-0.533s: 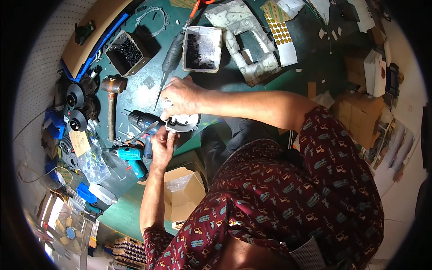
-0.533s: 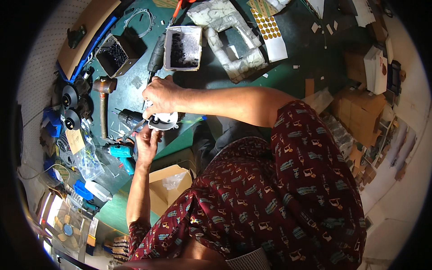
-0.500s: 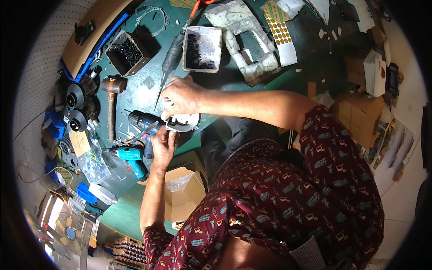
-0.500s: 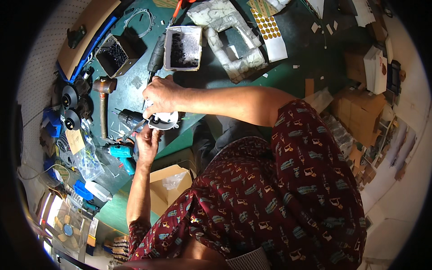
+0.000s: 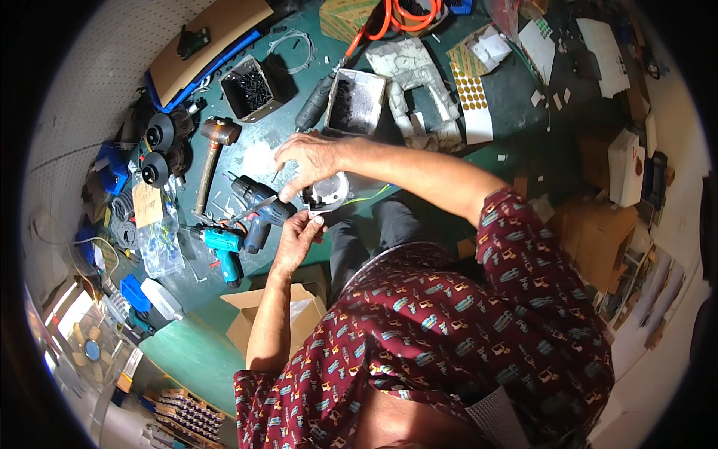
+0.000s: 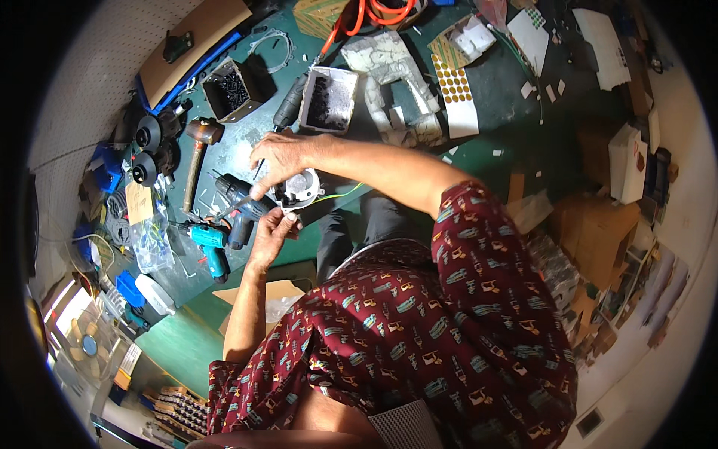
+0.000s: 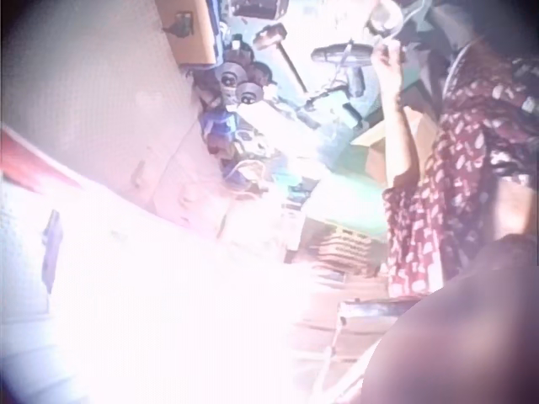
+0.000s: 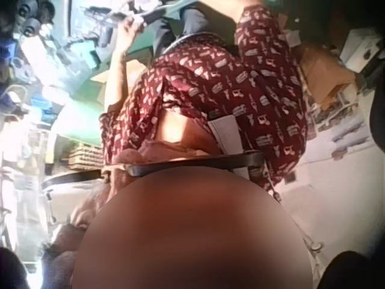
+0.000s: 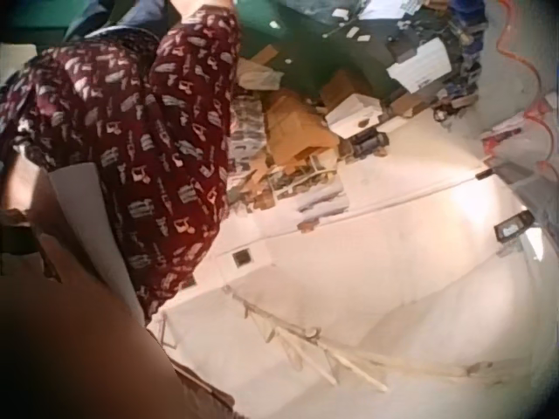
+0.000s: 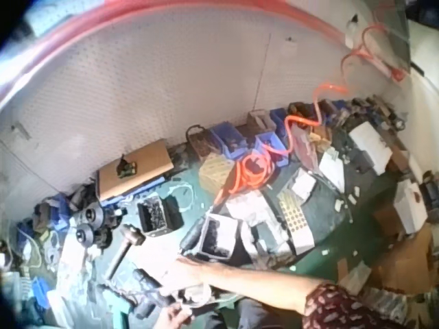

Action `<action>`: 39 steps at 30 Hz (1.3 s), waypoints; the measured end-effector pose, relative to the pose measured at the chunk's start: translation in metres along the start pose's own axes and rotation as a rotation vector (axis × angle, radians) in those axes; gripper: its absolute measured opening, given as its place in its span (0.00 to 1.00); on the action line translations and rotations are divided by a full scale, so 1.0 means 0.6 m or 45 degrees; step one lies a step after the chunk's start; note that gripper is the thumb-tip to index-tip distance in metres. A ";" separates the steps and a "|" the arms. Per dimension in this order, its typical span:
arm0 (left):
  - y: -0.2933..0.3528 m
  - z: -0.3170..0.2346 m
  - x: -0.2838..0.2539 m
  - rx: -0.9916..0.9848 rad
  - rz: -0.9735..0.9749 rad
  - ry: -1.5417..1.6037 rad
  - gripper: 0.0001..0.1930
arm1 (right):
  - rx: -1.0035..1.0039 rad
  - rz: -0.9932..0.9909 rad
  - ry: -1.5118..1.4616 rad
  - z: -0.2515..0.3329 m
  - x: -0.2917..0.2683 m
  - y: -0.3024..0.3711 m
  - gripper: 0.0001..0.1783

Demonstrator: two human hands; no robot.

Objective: The person assembles a small electrical component on a cluttered workbench. They use a cordless drill to fasten parts, then insert and secure wires into the housing using their hands and a screwdriver.

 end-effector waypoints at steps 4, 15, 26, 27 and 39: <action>0.021 -0.003 -0.080 0.099 -0.609 -0.018 0.11 | -0.004 -0.754 -0.245 0.011 -0.100 0.059 0.28; 0.033 -0.031 -0.085 0.094 -0.704 -0.113 0.09 | 0.418 -0.632 0.134 -0.031 0.027 0.166 0.23; 0.022 0.008 -0.094 0.139 -0.648 -0.046 0.11 | 0.456 -0.623 0.307 -0.046 0.060 0.158 0.21; 0.017 0.008 -0.095 0.135 -0.611 -0.016 0.11 | 0.426 -0.649 0.316 -0.041 0.058 0.158 0.21; 0.036 0.012 -0.093 0.232 -0.643 0.045 0.10 | 0.246 -0.849 0.121 -0.012 0.005 0.165 0.26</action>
Point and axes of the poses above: each hand's wrist, its own y-axis away from the middle knuckle, its own x-axis out of the palm, z = x × y, the point moved 10 cm from there along -y, towards the middle knuckle, and after that the axes turned 13 degrees about -y, right-handed, at the moved point
